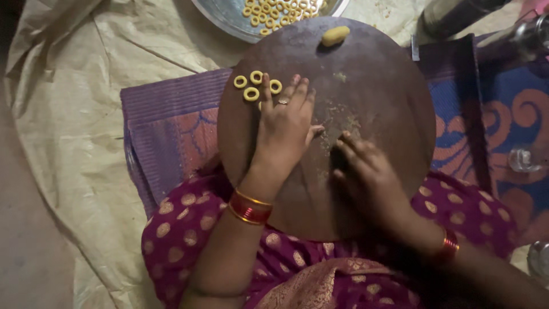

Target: The person rolls small pieces of yellow dough into thin strips on a wooden board, then joins the ends to form rings. The rings are placed on the board as they are completed.

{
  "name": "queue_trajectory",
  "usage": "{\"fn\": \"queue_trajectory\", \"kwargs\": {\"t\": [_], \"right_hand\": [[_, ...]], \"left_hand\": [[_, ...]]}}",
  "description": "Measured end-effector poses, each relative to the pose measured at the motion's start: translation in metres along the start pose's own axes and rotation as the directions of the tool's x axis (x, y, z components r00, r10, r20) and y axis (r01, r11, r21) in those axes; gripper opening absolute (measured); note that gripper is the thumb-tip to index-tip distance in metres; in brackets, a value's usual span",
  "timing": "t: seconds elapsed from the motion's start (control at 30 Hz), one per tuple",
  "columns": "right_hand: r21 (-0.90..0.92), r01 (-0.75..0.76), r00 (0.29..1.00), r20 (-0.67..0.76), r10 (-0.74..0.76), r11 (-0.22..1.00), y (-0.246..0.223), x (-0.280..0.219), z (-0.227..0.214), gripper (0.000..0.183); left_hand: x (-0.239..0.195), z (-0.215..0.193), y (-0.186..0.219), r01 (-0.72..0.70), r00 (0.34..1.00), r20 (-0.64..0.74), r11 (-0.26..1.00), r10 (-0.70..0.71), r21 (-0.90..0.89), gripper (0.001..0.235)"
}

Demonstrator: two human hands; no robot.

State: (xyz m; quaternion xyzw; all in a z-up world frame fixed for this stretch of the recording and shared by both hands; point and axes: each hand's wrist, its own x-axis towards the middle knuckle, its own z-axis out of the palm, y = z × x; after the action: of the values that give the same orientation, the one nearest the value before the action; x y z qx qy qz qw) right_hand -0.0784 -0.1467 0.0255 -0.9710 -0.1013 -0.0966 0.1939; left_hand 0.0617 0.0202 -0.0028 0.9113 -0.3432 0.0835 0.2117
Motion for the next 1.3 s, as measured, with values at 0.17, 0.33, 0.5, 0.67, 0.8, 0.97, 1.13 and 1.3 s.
{"fn": "queue_trajectory", "kwargs": {"t": [0.17, 0.33, 0.5, 0.67, 0.8, 0.97, 1.13, 1.3], "right_hand": [[-0.117, -0.023, 0.984, 0.172, 0.043, 0.993, -0.001, 0.01, 0.011, 0.072], [-0.262, -0.102, 0.956, 0.24, 0.167, 0.96, 0.048, 0.079, 0.024, 0.074], [-0.259, 0.017, 0.971, 0.233, 0.045, 0.966, 0.037, 0.051, 0.02, 0.086], [-0.081, 0.001, 0.944, 0.327, 0.026, 0.997, 0.011, -0.035, 0.0, 0.089], [0.105, -0.315, 0.912, 0.309, 0.27, 0.943, 0.021, -0.049, -0.015, 0.083], [0.168, -0.201, 0.969, 0.18, 0.17, 0.965, 0.028, -0.019, -0.016, 0.073], [-0.124, 0.047, 0.964, 0.264, -0.013, 0.991, 0.028, 0.002, 0.006, 0.08], [-0.043, 0.06, 0.953, 0.3, -0.045, 0.997, 0.012, -0.02, 0.006, 0.083]], "left_hand": [[-0.003, 0.008, -0.001, 0.029, 0.999, 0.028, 1.0, -0.029, 0.011, 0.066], [-0.001, 0.004, 0.001, 0.035, 0.998, 0.046, 0.999, -0.036, 0.022, 0.065], [-0.003, 0.004, 0.004, 0.082, 0.995, 0.05, 0.997, -0.082, 0.002, 0.066], [-0.004, 0.01, 0.005, 0.088, 0.993, 0.078, 0.994, -0.093, 0.063, 0.069], [-0.002, 0.011, 0.001, 0.068, 0.996, 0.055, 0.995, -0.072, 0.073, 0.067], [0.001, 0.0, 0.002, 0.007, 1.0, -0.017, 0.998, -0.006, 0.056, 0.067], [-0.005, -0.023, -0.025, 0.268, 0.946, -0.176, 0.962, -0.274, -0.059, 0.033], [-0.016, -0.016, -0.087, 0.668, 0.654, -0.184, 0.675, -0.734, -0.315, 0.037]]}}
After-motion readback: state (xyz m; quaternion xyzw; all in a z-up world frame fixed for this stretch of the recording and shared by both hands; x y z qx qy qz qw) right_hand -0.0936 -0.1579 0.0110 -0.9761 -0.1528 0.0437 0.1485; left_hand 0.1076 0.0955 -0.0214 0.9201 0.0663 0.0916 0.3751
